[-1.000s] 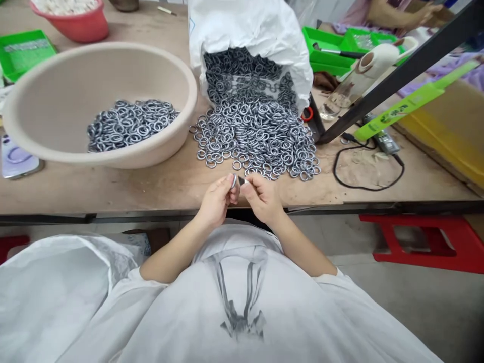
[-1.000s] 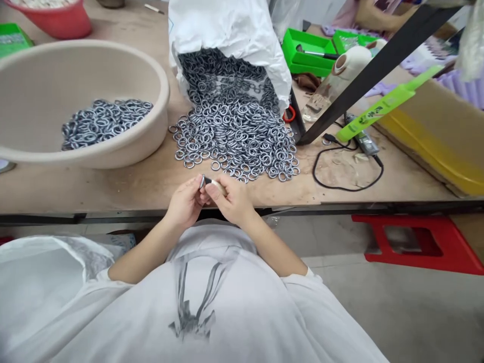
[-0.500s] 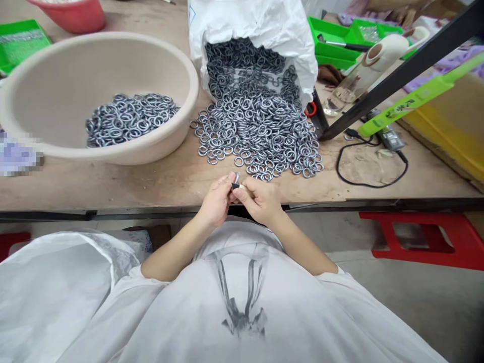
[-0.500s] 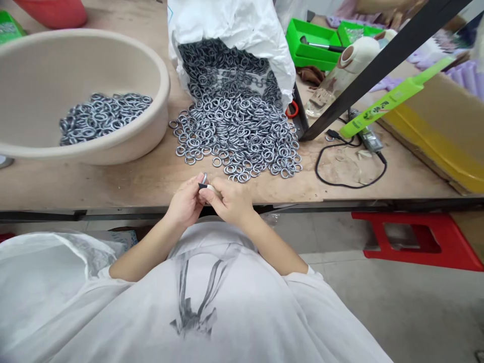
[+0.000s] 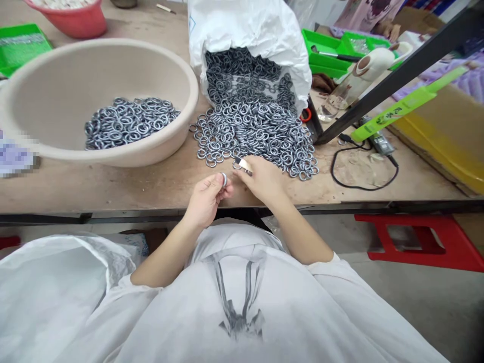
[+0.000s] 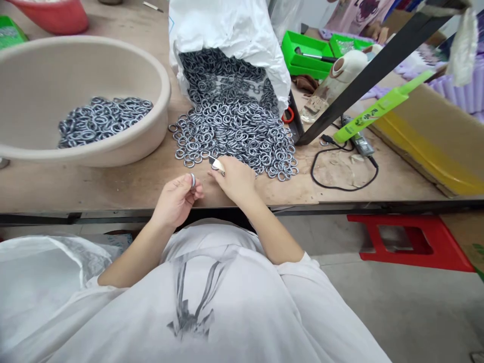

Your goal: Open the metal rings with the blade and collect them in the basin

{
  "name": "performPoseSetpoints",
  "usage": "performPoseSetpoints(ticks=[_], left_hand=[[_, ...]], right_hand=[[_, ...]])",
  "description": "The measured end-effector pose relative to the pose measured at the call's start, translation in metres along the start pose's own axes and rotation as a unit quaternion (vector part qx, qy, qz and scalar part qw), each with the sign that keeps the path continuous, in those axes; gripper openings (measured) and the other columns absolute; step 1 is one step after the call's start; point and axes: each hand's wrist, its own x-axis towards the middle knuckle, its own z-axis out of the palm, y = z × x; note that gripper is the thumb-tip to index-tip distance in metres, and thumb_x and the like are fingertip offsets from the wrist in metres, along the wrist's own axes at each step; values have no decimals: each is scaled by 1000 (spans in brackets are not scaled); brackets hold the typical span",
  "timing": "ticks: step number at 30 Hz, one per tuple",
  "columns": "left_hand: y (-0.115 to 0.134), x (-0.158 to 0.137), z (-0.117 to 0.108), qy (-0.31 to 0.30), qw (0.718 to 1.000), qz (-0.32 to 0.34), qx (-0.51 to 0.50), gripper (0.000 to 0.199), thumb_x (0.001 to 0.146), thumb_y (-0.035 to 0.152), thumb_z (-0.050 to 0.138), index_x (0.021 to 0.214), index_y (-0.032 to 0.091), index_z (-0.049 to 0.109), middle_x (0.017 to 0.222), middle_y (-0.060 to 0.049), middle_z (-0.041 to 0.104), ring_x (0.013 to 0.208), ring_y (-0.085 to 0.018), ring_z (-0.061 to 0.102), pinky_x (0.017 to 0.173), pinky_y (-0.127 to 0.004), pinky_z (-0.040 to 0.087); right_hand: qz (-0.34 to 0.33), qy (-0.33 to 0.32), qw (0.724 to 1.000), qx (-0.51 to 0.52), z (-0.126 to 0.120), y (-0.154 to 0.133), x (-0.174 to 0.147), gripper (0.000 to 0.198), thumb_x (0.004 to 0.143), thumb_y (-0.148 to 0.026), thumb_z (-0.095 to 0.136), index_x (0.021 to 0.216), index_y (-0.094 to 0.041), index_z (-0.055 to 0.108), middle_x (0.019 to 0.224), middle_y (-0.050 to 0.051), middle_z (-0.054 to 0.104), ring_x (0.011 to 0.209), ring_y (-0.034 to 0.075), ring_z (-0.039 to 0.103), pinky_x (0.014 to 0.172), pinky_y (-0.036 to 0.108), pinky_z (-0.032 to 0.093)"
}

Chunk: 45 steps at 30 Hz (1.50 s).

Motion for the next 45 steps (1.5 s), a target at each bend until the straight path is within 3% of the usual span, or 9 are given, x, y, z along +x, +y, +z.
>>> performPoseSetpoints(ticks=[5,10,14,17,22,25,30,34,45], left_hand=[[13,6,-14,44,999,23,-19,36,75,33,80,104,16,69,70,1,66,58,-6,59,60,-18,52],[18,8,-16,64,997,-14,-30,23,81,33,73,92,15,66,78,1,63,55,-7,58,50,-19,51],[10,8,-7,4,998,12,64,41,80,55,71,86,14,66,71,1,58,51,-5,50,41,-17,37],[3,5,2,-42,987,49,150,47,78,59,71,73,14,63,68,0,58,52,-5,47,45,-17,36],[-3,-2,13,-30,995,24,87,46,80,59,69,66,16,56,56,3,49,45,-6,40,41,-19,32],[-4,-4,16,-26,997,-2,66,51,79,60,68,59,17,50,51,3,45,45,-7,43,39,-19,29],[0,-3,17,-14,999,-34,20,54,82,60,66,57,18,43,49,3,44,40,-5,38,38,-19,27],[1,-3,19,5,997,-69,-16,56,78,61,71,57,18,41,47,5,41,39,-4,38,37,-18,26],[0,-6,21,-6,997,-78,-19,57,78,60,70,56,18,39,46,6,38,38,-3,33,36,-17,22]], right_hand=[[-20,-47,994,-102,7,-6,18,18,93,-28,55,92,-20,71,100,13,73,81,24,63,64,32,33],[-53,-53,990,121,-3,-6,7,24,95,-33,50,81,-19,63,79,4,65,70,17,52,63,29,33],[-56,-93,949,294,-8,-9,-8,31,97,-41,48,76,-19,56,67,-2,55,64,13,46,62,26,35],[-40,-91,923,371,-5,-12,-16,36,96,-49,50,75,-20,55,68,-2,56,66,13,51,65,27,41],[-17,-62,872,485,3,-19,-28,42,80,-57,72,98,-22,58,76,-2,64,64,14,60,66,28,49],[-1,-80,844,531,7,-20,-31,43,81,-61,68,96,-23,58,68,-3,63,56,14,59,58,29,49],[-56,61,908,412,9,-13,-36,45,90,-65,54,83,-21,62,70,-1,61,62,13,53,62,27,41],[-156,44,941,298,6,-10,-44,48,99,-56,44,75,-19,64,67,1,61,64,12,53,63,27,37],[-133,13,965,227,6,-10,-44,58,95,-66,42,61,-20,49,58,-1,51,56,11,44,57,27,29]])
